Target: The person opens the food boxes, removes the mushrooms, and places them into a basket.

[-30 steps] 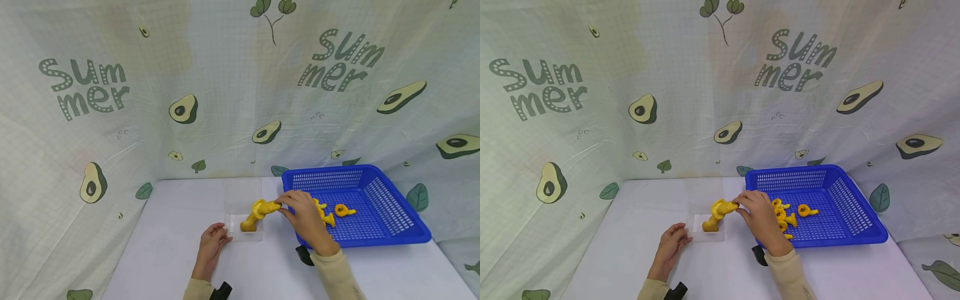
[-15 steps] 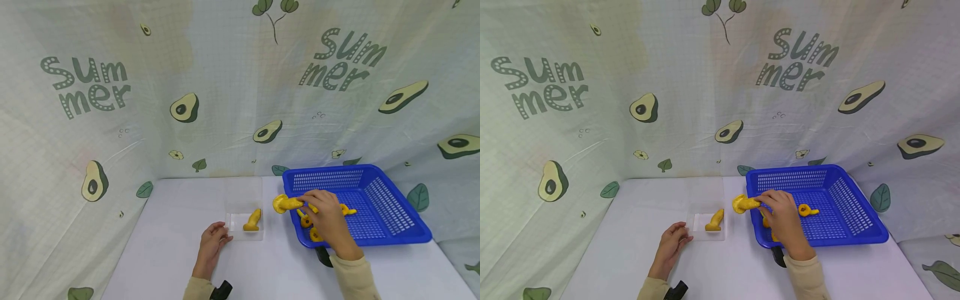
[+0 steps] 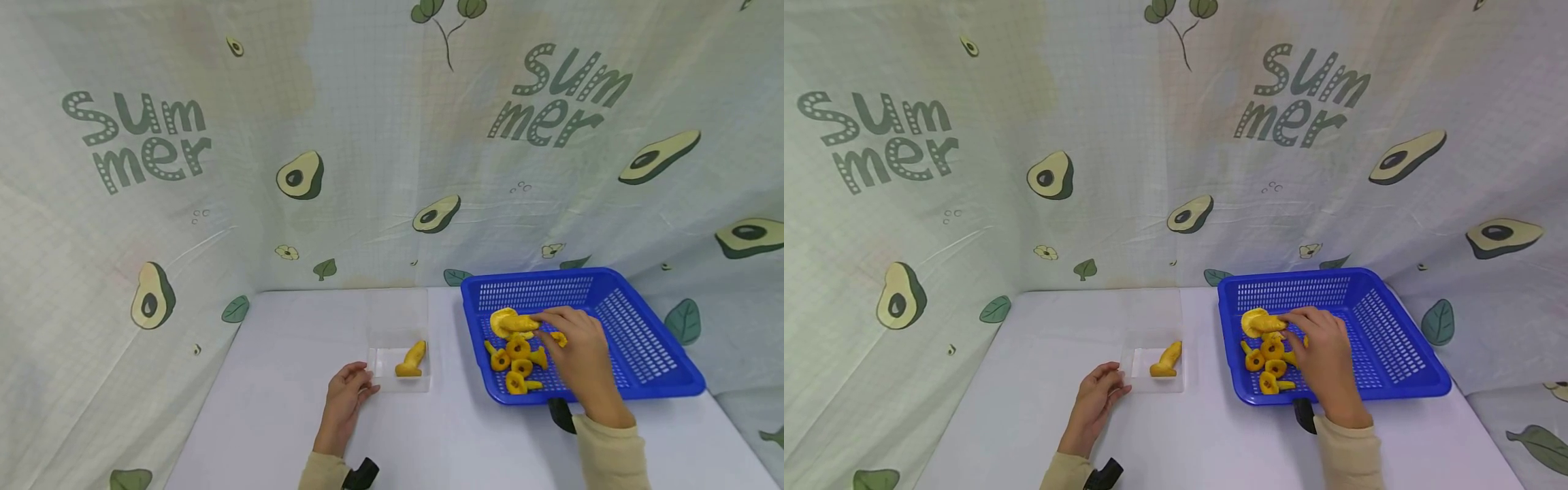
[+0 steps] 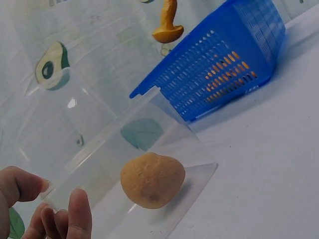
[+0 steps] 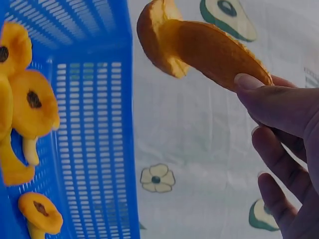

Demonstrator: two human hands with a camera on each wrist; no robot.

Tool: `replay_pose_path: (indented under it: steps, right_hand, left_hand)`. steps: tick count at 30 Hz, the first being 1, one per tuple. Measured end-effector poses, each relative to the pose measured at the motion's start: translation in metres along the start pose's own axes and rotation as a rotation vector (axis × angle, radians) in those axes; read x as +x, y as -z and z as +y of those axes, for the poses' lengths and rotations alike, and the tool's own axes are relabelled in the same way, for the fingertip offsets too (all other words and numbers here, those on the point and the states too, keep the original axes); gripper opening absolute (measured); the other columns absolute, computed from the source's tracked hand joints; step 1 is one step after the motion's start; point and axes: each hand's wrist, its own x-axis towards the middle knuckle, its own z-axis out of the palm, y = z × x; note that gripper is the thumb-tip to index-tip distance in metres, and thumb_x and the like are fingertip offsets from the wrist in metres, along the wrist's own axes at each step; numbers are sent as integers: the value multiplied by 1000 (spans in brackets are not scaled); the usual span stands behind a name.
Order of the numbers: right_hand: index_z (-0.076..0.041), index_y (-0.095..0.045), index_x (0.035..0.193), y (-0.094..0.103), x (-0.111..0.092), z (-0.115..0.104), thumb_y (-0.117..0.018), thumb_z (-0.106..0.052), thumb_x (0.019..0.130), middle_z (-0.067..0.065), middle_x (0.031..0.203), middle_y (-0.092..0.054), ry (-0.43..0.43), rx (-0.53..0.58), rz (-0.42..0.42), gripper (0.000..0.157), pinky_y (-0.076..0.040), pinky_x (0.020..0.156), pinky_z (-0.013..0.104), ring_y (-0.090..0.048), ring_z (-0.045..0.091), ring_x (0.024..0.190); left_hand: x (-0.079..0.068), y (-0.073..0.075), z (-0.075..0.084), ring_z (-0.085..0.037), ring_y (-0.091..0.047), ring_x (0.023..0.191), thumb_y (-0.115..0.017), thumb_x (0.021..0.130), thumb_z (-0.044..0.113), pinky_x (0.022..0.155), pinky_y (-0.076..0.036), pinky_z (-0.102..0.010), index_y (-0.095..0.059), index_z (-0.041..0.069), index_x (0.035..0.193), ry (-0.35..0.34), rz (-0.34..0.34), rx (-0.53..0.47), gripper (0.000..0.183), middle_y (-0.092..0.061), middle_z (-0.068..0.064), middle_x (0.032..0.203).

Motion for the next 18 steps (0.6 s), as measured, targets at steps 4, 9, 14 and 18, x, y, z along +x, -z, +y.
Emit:
replay_pose_path:
  steps: [4,9,14,18]
  right_hand:
    - [0,-78,111,4,-1,7,-87,14,75,20,106,-73,-39,-20,-7,40,-46,92,68,-63,43,99]
    - [0,-78,114,5,-3,9,-87,14,75,20,109,-73,-69,-37,-22,42,-46,87,64,-62,44,102]
    - [0,-78,112,3,-3,6,-86,14,76,20,109,-73,-84,-28,-62,39,-46,93,68,-63,44,102]
    - [-1,-79,111,-3,-3,-2,-87,13,77,18,109,-73,-61,-8,-99,37,-48,93,67,-64,42,101]
  left_hand:
    - [0,-1,1,-12,-57,81,-63,98,-4,76,-64,-25,-55,-11,127,7,4,3,31,-57,-2,90]
    - [0,-1,0,-13,-57,81,-63,98,-3,77,-64,-25,-53,-13,128,7,12,16,33,-57,-2,91]
    - [0,-2,0,-13,-57,82,-62,98,-4,77,-64,-25,-53,-13,129,7,17,24,34,-58,-3,92]
    - [0,-2,1,-13,-57,82,-62,97,-4,77,-64,-25,-53,-14,129,7,21,29,35,-58,-3,92]
